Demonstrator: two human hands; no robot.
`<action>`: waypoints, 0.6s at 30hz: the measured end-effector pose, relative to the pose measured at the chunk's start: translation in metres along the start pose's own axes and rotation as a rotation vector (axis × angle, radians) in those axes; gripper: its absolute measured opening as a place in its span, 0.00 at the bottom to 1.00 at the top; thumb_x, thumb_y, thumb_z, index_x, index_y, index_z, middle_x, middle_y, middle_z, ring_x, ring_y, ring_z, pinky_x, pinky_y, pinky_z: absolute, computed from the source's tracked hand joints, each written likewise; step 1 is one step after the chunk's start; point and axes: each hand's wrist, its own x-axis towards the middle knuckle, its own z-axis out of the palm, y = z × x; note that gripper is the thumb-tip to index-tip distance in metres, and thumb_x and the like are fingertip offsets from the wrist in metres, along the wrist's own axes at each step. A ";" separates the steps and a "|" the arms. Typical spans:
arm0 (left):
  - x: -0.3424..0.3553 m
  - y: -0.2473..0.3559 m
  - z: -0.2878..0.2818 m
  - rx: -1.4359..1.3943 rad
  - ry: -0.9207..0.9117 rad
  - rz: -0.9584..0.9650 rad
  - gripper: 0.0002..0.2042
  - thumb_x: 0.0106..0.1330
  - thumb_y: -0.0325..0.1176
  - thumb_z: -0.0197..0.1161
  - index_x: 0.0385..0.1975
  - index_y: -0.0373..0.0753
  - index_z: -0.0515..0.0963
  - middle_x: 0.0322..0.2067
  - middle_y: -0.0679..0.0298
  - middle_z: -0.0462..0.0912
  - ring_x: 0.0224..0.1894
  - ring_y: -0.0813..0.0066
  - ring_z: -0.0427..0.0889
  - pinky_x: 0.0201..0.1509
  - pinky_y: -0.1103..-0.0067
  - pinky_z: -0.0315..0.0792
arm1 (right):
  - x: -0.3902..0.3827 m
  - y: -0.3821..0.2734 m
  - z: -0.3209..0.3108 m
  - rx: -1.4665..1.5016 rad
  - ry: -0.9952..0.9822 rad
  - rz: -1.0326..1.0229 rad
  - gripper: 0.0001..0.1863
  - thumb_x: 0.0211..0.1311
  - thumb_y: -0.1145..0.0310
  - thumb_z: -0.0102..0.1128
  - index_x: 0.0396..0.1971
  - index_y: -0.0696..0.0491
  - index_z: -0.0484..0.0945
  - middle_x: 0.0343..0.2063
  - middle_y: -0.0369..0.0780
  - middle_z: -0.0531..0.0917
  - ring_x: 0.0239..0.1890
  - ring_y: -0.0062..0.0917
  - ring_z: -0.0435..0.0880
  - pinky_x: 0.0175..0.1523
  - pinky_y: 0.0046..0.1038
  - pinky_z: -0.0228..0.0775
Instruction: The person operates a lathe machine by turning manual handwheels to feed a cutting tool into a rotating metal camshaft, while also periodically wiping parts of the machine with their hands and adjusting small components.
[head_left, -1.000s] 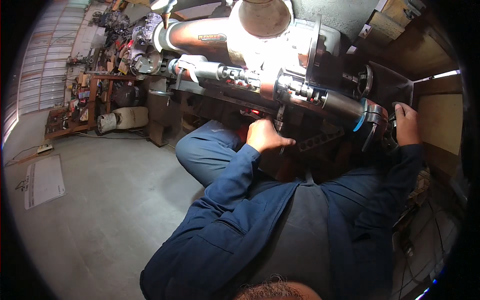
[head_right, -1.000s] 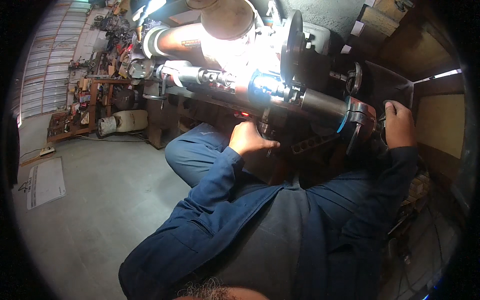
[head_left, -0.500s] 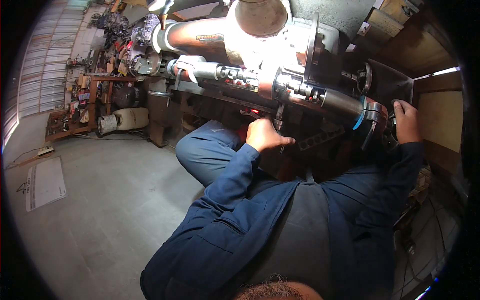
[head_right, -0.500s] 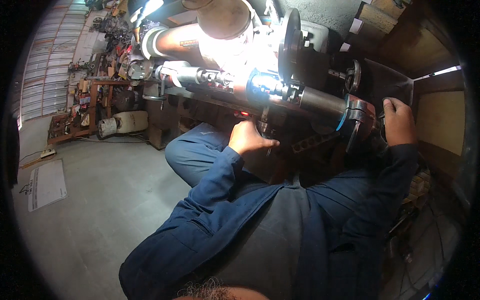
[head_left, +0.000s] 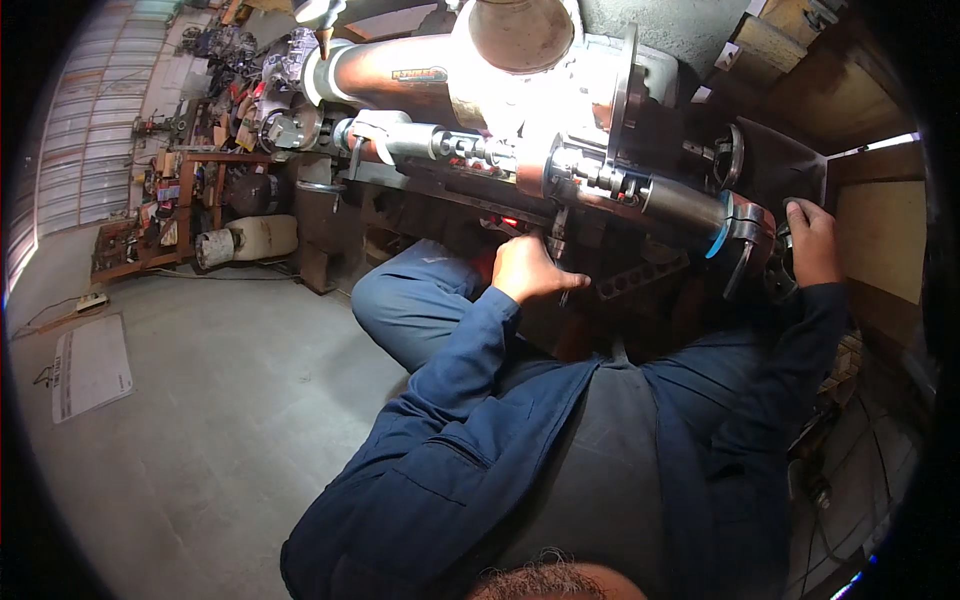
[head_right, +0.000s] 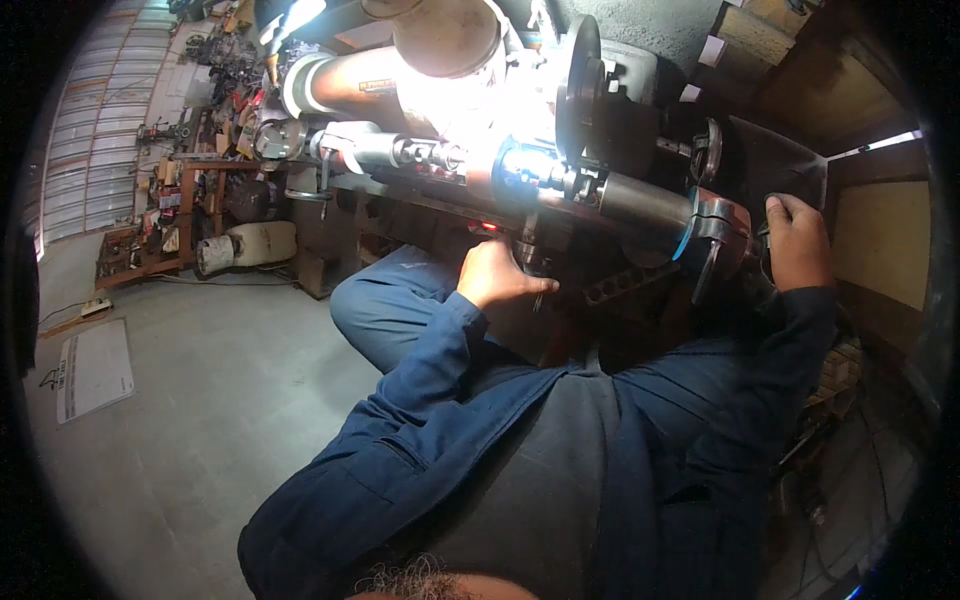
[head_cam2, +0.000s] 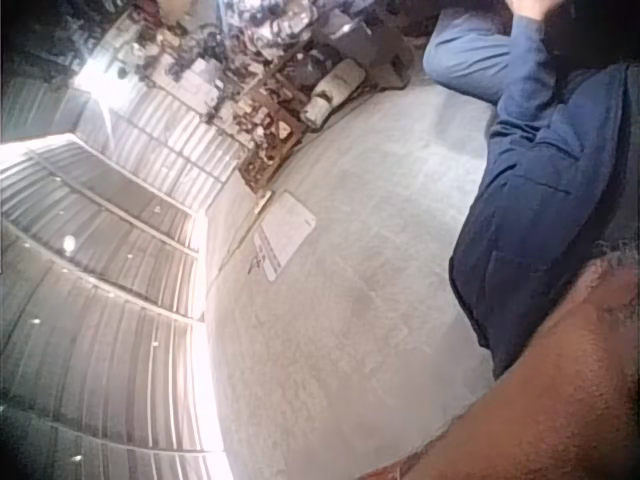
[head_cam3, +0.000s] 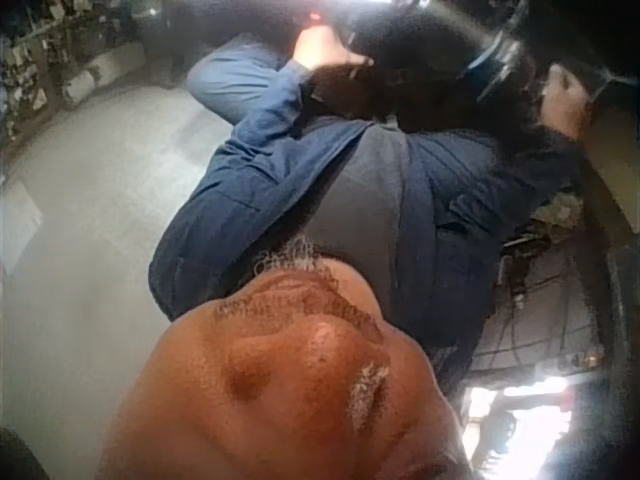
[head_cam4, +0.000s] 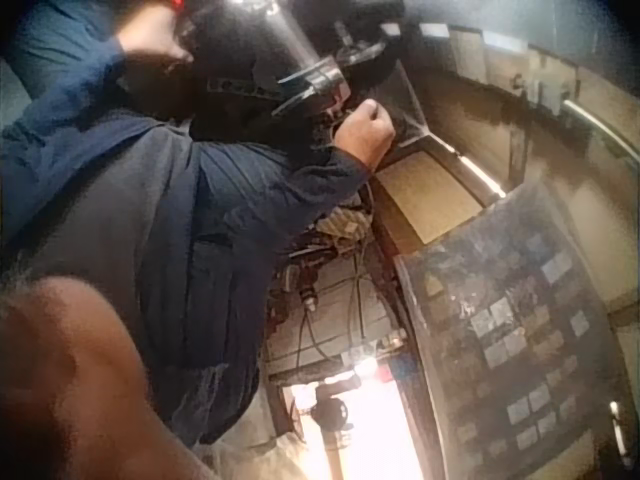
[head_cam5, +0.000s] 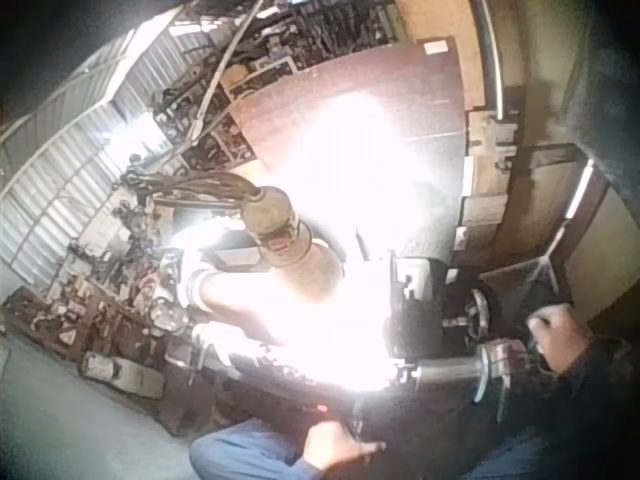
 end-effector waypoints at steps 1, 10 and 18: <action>0.000 0.001 0.000 -0.017 0.031 0.021 0.44 0.33 0.61 0.78 0.45 0.30 0.77 0.39 0.46 0.84 0.45 0.52 0.84 0.54 0.68 0.75 | 0.000 0.000 -0.001 0.002 -0.002 0.008 0.21 0.68 0.60 0.53 0.45 0.64 0.80 0.43 0.54 0.83 0.49 0.45 0.82 0.54 0.36 0.70; 0.001 0.002 -0.001 -0.002 0.002 -0.004 0.43 0.33 0.60 0.78 0.45 0.31 0.77 0.40 0.47 0.84 0.45 0.53 0.84 0.53 0.68 0.76 | 0.001 0.005 -0.001 -0.001 -0.005 0.035 0.21 0.68 0.59 0.53 0.46 0.63 0.80 0.45 0.54 0.83 0.50 0.44 0.81 0.55 0.36 0.70; 0.003 0.005 0.000 -0.002 0.000 0.022 0.44 0.33 0.61 0.77 0.46 0.30 0.76 0.40 0.47 0.84 0.45 0.53 0.84 0.54 0.68 0.75 | -0.003 -0.002 -0.010 0.007 -0.023 0.009 0.21 0.68 0.59 0.53 0.45 0.63 0.80 0.44 0.53 0.83 0.49 0.43 0.82 0.54 0.35 0.71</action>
